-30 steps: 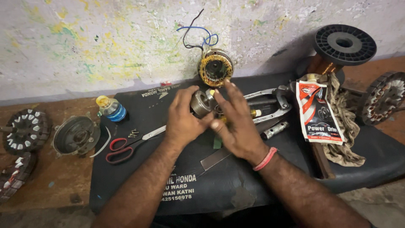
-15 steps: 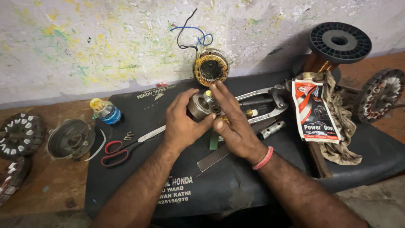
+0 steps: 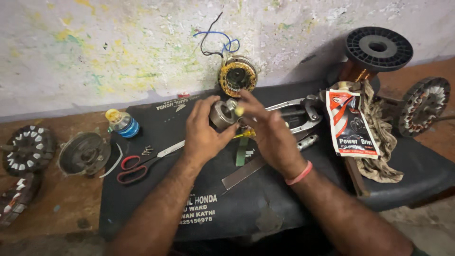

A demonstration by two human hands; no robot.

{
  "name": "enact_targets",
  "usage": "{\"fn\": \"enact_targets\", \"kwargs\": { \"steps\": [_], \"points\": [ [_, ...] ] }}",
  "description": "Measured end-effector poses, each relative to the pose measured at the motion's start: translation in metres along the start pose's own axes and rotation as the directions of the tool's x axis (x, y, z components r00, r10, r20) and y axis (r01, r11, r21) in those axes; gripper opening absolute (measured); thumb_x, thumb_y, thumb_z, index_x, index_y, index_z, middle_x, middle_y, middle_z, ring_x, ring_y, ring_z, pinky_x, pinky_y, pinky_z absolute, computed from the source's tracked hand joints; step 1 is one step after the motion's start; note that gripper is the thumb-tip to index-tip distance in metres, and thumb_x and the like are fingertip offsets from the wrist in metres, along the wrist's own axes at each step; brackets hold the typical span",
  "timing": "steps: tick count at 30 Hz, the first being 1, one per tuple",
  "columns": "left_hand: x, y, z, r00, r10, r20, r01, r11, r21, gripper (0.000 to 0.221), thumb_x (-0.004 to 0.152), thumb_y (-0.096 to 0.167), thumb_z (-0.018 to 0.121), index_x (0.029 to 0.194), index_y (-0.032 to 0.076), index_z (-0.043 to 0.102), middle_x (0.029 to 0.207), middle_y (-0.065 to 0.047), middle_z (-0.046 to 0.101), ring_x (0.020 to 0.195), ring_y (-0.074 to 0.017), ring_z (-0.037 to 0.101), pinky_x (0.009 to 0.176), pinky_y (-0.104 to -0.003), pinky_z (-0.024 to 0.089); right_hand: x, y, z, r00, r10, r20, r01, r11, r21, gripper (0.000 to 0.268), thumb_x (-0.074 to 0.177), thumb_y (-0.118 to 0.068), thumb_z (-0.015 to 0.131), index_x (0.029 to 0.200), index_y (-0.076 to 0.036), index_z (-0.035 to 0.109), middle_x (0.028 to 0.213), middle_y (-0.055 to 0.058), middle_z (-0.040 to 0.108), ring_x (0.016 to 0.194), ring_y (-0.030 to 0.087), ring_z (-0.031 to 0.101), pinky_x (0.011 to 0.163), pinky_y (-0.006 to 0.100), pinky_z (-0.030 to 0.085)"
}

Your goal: The person uses a hammer to tap a cylindrical metal part, then applies grease from a tube onto the part and spreads it by hand. They wipe the part with a cloth, insert a small ring, and later handle a stator with wires, using a metal rod to adjust or clean it.

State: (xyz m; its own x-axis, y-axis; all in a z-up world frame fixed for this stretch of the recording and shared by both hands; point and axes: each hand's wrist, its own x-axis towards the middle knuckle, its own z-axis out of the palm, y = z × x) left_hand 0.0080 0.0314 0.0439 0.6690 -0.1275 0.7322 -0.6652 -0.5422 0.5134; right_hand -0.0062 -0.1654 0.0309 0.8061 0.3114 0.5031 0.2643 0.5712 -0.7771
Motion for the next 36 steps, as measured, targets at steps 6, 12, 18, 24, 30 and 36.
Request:
{"fn": "enact_targets", "kwargs": {
  "steps": [6, 12, 18, 24, 30, 36],
  "points": [
    [-0.005, -0.007, 0.005, 1.000, 0.029, 0.002, -0.029, 0.999, 0.016, 0.068, 0.075, 0.017, 0.090, 0.129, 0.003, 0.051, 0.118, -0.019, 0.059, 0.109, -0.0376, 0.065, 0.091, -0.045, 0.057, -0.005, -0.002, -0.002, 0.999, -0.042, -0.001, 0.037, 0.881, -0.472, 0.085, 0.107, -0.063, 0.037, 0.164, -0.001, 0.027, 0.173, 0.017, 0.027, 0.164, 0.032, 0.020, 0.131, 0.051, 0.016],
    [-0.006, -0.008, 0.002, 0.999, 0.052, -0.007, -0.052, 0.998, 0.026, 0.070, 0.073, 0.018, 0.091, 0.129, 0.003, 0.051, 0.119, -0.020, 0.059, 0.110, -0.0386, 0.064, 0.091, -0.045, 0.056, -0.010, 0.002, 0.014, 0.987, -0.064, 0.149, 0.162, 0.453, -0.877, 0.076, 0.109, -0.044, 0.045, 0.165, 0.002, 0.019, 0.172, 0.025, 0.021, 0.162, 0.042, 0.015, 0.131, 0.052, 0.012],
    [-0.003, -0.006, 0.001, 0.999, -0.012, -0.043, 0.012, 1.000, 0.002, 0.068, 0.074, 0.017, 0.091, 0.128, 0.002, 0.052, 0.119, -0.018, 0.060, 0.109, -0.0363, 0.066, 0.092, -0.044, 0.057, -0.011, -0.009, 0.011, 0.975, -0.218, -0.040, 0.045, 0.373, -0.927, 0.046, 0.108, -0.050, 0.043, 0.142, -0.022, 0.056, 0.171, 0.014, 0.040, 0.153, 0.032, 0.036, 0.128, 0.044, 0.027],
    [-0.005, -0.003, 0.003, 1.000, 0.005, -0.008, -0.005, 1.000, -0.015, 0.069, 0.074, 0.016, 0.092, 0.128, 0.001, 0.051, 0.118, -0.019, 0.059, 0.107, -0.0366, 0.066, 0.090, -0.043, 0.057, -0.007, -0.007, 0.010, 0.993, -0.110, 0.041, 0.103, 0.650, -0.753, 0.082, 0.108, -0.065, 0.037, 0.164, -0.007, 0.026, 0.174, 0.022, 0.024, 0.164, 0.038, 0.021, 0.131, 0.048, 0.020],
    [-0.005, 0.001, 0.003, 1.000, 0.014, -0.016, -0.014, 1.000, 0.016, 0.068, 0.073, 0.015, 0.089, 0.127, 0.001, 0.051, 0.116, -0.019, 0.059, 0.108, -0.0385, 0.065, 0.090, -0.045, 0.057, -0.006, 0.000, 0.013, 0.993, -0.031, 0.112, 0.108, 0.597, -0.795, 0.082, 0.109, -0.061, 0.037, 0.166, -0.004, 0.022, 0.174, 0.023, 0.022, 0.165, 0.039, 0.016, 0.132, 0.048, 0.014],
    [-0.006, 0.000, 0.003, 1.000, -0.020, -0.017, 0.020, 0.999, 0.027, 0.067, 0.073, 0.015, 0.089, 0.128, 0.002, 0.052, 0.116, -0.019, 0.058, 0.105, -0.0386, 0.066, 0.087, -0.045, 0.057, -0.007, 0.003, 0.014, 0.993, -0.066, 0.102, 0.122, 0.528, -0.840, 0.075, 0.107, -0.053, 0.047, 0.164, -0.007, 0.031, 0.173, 0.021, 0.026, 0.164, 0.041, 0.018, 0.133, 0.050, 0.014]
  ]
}}
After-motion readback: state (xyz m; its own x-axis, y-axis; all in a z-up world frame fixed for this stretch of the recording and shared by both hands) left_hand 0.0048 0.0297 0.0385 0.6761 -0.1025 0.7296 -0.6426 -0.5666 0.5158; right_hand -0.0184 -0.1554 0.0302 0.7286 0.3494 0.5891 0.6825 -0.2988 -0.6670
